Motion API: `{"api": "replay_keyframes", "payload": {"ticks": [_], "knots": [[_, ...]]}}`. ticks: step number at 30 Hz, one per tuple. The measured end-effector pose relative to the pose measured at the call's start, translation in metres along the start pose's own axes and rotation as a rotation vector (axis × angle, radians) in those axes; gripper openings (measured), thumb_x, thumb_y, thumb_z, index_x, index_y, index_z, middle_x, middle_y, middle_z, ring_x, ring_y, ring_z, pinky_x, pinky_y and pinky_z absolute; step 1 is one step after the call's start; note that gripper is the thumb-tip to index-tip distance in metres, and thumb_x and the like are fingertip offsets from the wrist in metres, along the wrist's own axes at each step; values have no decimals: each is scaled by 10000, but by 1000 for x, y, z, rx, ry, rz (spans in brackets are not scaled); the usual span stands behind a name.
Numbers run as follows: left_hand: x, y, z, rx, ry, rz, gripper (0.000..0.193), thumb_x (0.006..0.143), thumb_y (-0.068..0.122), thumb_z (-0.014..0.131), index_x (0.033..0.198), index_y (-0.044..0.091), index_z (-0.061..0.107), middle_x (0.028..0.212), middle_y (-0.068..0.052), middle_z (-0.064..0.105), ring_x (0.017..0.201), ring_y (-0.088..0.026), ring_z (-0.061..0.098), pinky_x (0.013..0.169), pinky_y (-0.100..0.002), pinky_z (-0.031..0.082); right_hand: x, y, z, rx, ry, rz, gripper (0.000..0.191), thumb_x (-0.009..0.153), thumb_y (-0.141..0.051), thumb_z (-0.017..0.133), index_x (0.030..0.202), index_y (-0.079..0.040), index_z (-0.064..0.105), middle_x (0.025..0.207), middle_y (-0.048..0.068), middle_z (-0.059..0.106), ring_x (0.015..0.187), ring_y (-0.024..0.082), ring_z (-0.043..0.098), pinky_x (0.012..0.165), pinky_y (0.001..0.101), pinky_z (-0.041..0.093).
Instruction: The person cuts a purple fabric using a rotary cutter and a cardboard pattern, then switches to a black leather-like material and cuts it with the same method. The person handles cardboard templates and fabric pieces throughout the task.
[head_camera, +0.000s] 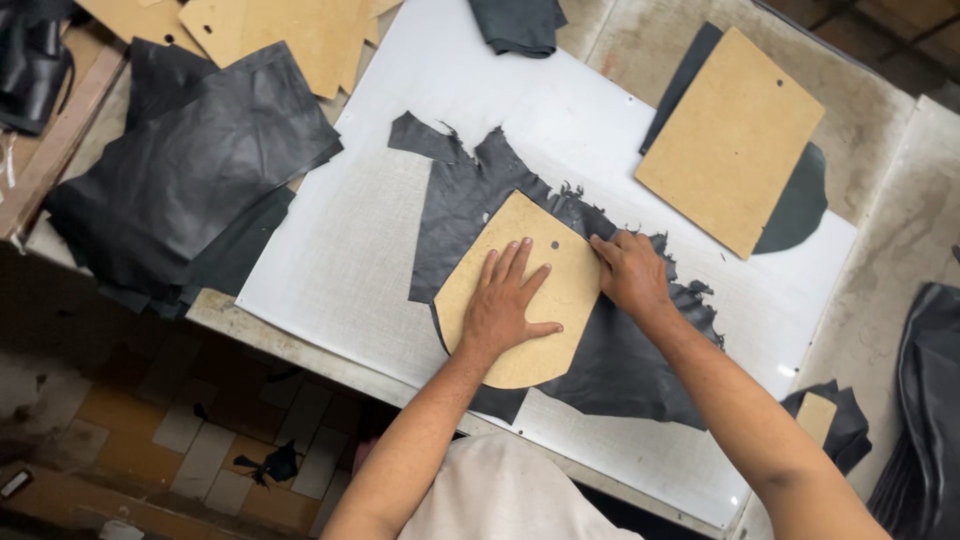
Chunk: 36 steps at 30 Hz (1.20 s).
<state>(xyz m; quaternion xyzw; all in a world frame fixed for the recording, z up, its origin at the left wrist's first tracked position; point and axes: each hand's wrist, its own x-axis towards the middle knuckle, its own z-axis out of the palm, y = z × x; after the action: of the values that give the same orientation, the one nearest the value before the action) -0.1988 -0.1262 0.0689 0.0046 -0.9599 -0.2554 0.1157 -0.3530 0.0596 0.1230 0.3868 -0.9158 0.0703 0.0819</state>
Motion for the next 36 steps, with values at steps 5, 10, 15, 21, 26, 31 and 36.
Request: {"api": "replay_keyframes", "payload": {"ticks": [5,10,15,21,26,31,36], "knots": [[8,7,-5,82,-16,36,1016,697,807,710,1463,165,524,1610,-220,275,1521,-354,213,1242,-569,151,-51,38,-12,-30,98,-1,270,898,-60,728,1137,-169,793,904,-2,641,814,234,579,669,383,538],[28,26,-23,316,-319,9,1053,723,822,713,1497,153,467,1600,-288,249,1491,-441,279,1188,-647,242,-50,43,-19,-2,21,40,322,856,-41,733,1147,-159,799,949,5,654,859,236,583,706,368,545],[46,38,-37,405,-376,21,1218,653,852,708,1589,177,318,1588,-342,195,1397,-465,369,1097,-667,343,-24,63,-35,-21,-113,-100,357,826,-22,724,1132,-193,791,1016,-41,681,936,227,576,860,339,533],[56,40,-38,453,-498,10,1245,667,864,699,1610,189,246,1600,-368,129,1416,-482,339,1072,-696,358,7,106,-49,77,-135,-200,404,749,9,719,1109,-155,799,1019,-8,701,999,252,589,917,348,530],[57,40,-41,468,-523,35,1287,653,862,731,1613,169,225,1597,-394,117,1416,-502,343,1056,-697,378,-14,119,-76,-12,-26,180,168,906,-75,786,1062,-131,812,994,61,740,925,279,624,837,388,531],[63,45,-47,598,-677,96,1434,589,868,781,1639,128,145,1582,-431,111,1410,-517,346,1014,-673,433,-64,18,-24,475,275,411,272,899,-75,781,1166,-29,757,962,113,724,772,178,653,721,302,538],[69,49,-50,645,-683,110,1462,560,860,803,1637,122,145,1580,-427,127,1403,-511,362,994,-673,464,-56,-36,15,591,321,849,267,890,-108,769,1151,-56,758,905,113,694,681,201,627,625,335,546]]}}
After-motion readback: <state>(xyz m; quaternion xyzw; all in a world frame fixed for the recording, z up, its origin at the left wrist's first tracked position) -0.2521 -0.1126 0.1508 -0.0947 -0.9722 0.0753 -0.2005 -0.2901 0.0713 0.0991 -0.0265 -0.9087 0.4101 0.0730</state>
